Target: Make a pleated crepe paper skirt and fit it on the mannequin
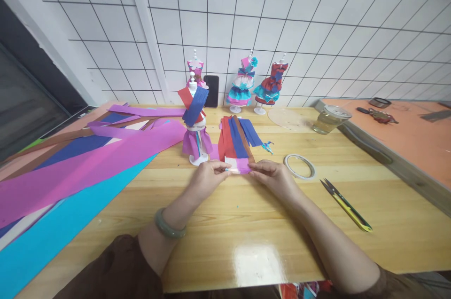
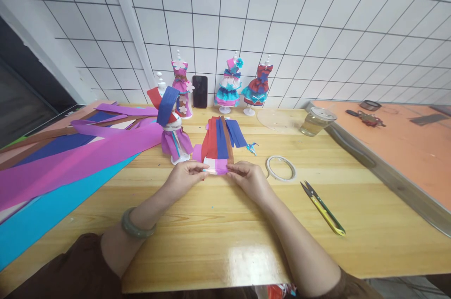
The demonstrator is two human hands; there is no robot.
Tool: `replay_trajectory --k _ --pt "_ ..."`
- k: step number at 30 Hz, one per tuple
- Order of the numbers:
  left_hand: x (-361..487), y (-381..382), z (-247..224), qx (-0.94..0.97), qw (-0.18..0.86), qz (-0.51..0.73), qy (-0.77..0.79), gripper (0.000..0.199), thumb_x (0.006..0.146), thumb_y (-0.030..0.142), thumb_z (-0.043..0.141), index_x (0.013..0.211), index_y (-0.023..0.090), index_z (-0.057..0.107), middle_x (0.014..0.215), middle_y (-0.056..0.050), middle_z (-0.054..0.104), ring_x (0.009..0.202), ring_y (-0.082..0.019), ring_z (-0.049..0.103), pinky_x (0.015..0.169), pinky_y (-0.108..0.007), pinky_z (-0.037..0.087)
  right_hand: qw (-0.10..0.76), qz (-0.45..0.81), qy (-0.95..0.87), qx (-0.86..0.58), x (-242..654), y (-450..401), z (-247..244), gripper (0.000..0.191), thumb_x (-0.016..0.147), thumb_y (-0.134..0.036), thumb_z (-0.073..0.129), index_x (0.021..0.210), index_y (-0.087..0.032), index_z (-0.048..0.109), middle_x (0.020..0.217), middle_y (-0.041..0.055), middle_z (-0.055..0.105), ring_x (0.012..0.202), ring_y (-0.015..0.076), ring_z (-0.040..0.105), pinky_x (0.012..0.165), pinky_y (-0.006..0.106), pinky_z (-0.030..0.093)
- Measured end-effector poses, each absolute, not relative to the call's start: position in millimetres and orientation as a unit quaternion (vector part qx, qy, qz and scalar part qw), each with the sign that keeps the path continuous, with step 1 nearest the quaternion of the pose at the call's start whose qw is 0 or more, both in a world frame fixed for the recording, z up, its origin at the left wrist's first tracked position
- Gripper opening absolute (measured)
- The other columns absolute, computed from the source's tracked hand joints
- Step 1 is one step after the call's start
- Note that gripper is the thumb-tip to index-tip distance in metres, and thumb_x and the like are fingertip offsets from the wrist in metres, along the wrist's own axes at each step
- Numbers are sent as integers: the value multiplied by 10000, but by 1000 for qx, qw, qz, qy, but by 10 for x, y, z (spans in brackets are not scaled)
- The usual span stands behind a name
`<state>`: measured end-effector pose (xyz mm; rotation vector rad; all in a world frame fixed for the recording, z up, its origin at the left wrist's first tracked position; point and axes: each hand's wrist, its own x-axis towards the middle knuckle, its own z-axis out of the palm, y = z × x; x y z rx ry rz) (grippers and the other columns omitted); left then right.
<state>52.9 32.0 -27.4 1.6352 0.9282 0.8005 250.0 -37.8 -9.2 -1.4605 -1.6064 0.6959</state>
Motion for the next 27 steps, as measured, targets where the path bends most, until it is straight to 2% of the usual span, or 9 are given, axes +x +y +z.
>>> replay_trajectory --k 4,17,27 --pt "522 318 -271 677 527 341 383 277 655 305 626 874 138 661 649 -30 626 603 -125 563 560 -222 439 412 254 -649 -587 2513 -382 -100 235 754 -321 561 922 -203 674 851 72 655 777 197 611 678 318 491" --pt "538 337 -243 634 587 361 351 340 581 233 687 904 138 641 770 -44 652 611 -104 566 594 -227 460 428 246 -644 -584 2487 -397 3 153 738 -315 578 792 -205 669 822 56 646 764 181 594 673 300 474" --pt "516 344 -324 679 524 354 372 274 639 289 645 877 153 651 668 -38 649 602 -132 582 564 -233 450 443 236 -644 -577 2485 -394 -7 135 734 -304 592 785 -207 670 864 69 631 817 191 588 710 314 473"
